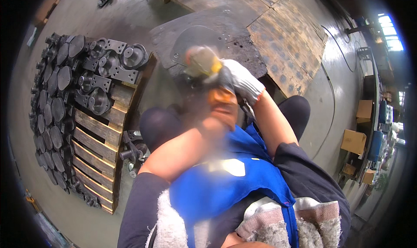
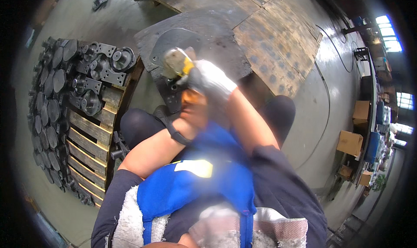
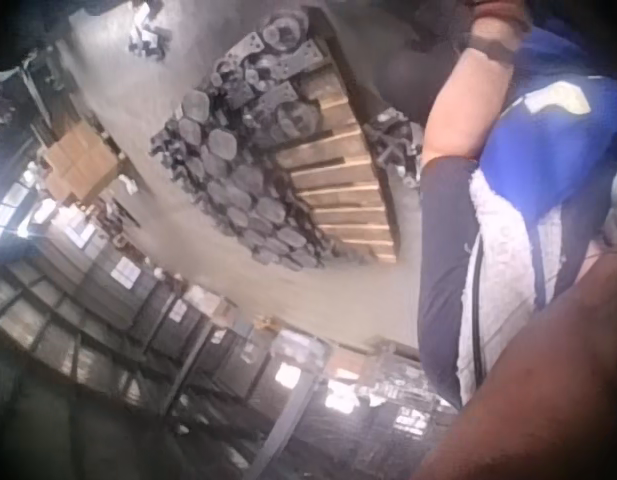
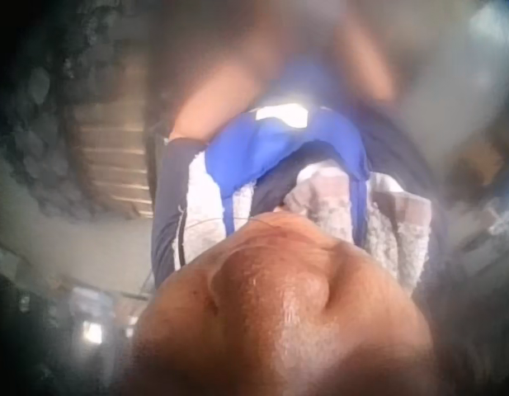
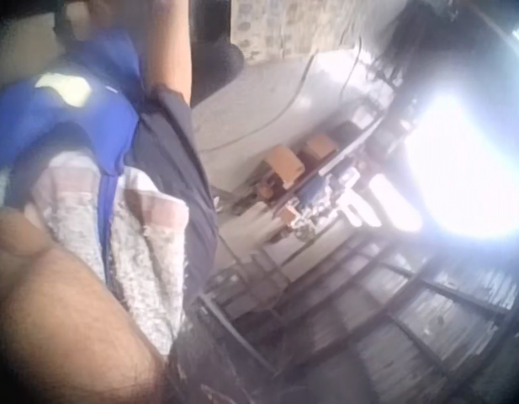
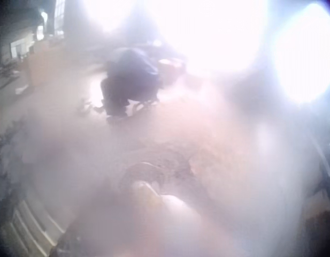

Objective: The person uses a handheld angle grinder to smooth the surfaces of metal parts. They pick up each part, grind it, and place it back on a wooden pallet. The process is repeated for multiple parts.

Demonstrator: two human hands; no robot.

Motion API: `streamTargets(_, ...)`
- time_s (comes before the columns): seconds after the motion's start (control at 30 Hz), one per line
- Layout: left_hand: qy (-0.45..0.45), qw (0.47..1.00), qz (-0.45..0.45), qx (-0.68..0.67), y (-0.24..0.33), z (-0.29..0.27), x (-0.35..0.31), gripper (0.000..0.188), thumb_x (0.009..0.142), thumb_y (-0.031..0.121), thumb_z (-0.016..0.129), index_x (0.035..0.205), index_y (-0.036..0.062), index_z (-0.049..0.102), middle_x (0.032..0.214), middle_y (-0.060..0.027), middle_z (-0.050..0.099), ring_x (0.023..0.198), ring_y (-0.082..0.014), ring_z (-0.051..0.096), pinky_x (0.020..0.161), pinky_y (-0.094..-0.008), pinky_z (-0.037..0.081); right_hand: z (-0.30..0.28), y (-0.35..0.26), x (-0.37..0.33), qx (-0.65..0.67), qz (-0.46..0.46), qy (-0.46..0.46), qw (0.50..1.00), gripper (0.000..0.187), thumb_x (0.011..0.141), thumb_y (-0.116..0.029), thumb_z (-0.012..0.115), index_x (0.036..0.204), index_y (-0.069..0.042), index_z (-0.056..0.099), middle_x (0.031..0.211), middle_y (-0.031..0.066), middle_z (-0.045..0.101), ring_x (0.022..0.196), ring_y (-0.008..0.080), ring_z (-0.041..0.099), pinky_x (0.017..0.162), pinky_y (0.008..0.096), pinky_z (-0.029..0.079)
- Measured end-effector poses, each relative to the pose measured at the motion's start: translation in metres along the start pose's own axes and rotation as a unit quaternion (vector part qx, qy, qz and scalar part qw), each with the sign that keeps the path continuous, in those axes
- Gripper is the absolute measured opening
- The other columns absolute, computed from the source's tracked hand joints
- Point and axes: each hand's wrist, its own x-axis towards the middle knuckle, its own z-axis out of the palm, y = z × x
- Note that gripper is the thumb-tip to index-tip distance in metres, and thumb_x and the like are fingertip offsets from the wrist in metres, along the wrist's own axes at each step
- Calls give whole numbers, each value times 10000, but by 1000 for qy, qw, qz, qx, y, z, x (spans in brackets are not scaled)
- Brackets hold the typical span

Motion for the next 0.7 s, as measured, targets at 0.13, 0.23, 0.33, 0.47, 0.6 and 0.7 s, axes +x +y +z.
streamTargets(0.13,-26,978,-25,-204,16,-78,15,274,893,172,575,1137,88,669,978,-130,702,926,-291,682,814,-415,522,-28,-4,-46,60,165,25,984,317,835,-215,775,1054,3,701,875,21,689,810,109,600,764,285,500)
streamTargets(0.23,-24,960,-79,-267,12,-73,53,265,964,259,509,1147,150,669,1063,-138,722,1028,-303,684,888,-399,514,-38,-9,-26,192,100,59,975,287,829,-167,767,1043,14,708,891,6,688,808,95,609,748,279,510)
streamTargets(0.33,81,988,-31,-129,-14,-36,64,204,957,202,513,1072,136,669,939,-115,716,874,-279,698,773,-409,535,-36,-18,14,306,128,33,943,277,839,-159,753,1056,12,729,912,20,711,806,97,624,741,270,521)
streamTargets(0.47,121,946,-119,274,-35,-57,41,207,880,264,618,995,94,647,804,-62,617,728,-172,625,682,-336,531,-16,-42,40,17,3,-55,998,259,808,-227,760,933,0,759,815,73,730,711,146,624,702,302,509)
streamTargets(0.6,-5,970,-170,-172,-16,33,23,265,972,172,455,1051,55,679,931,-138,708,867,-305,688,782,-434,532,-11,-53,14,45,87,-93,991,312,804,-229,785,988,12,711,822,69,709,764,121,611,729,316,507)
streamTargets(0.7,126,983,-113,-76,-11,15,23,229,938,208,526,1023,49,668,866,-102,665,778,-249,649,698,-394,512,-17,-13,-17,81,49,-7,996,313,806,-196,797,1014,20,707,899,52,722,813,106,616,775,299,508)
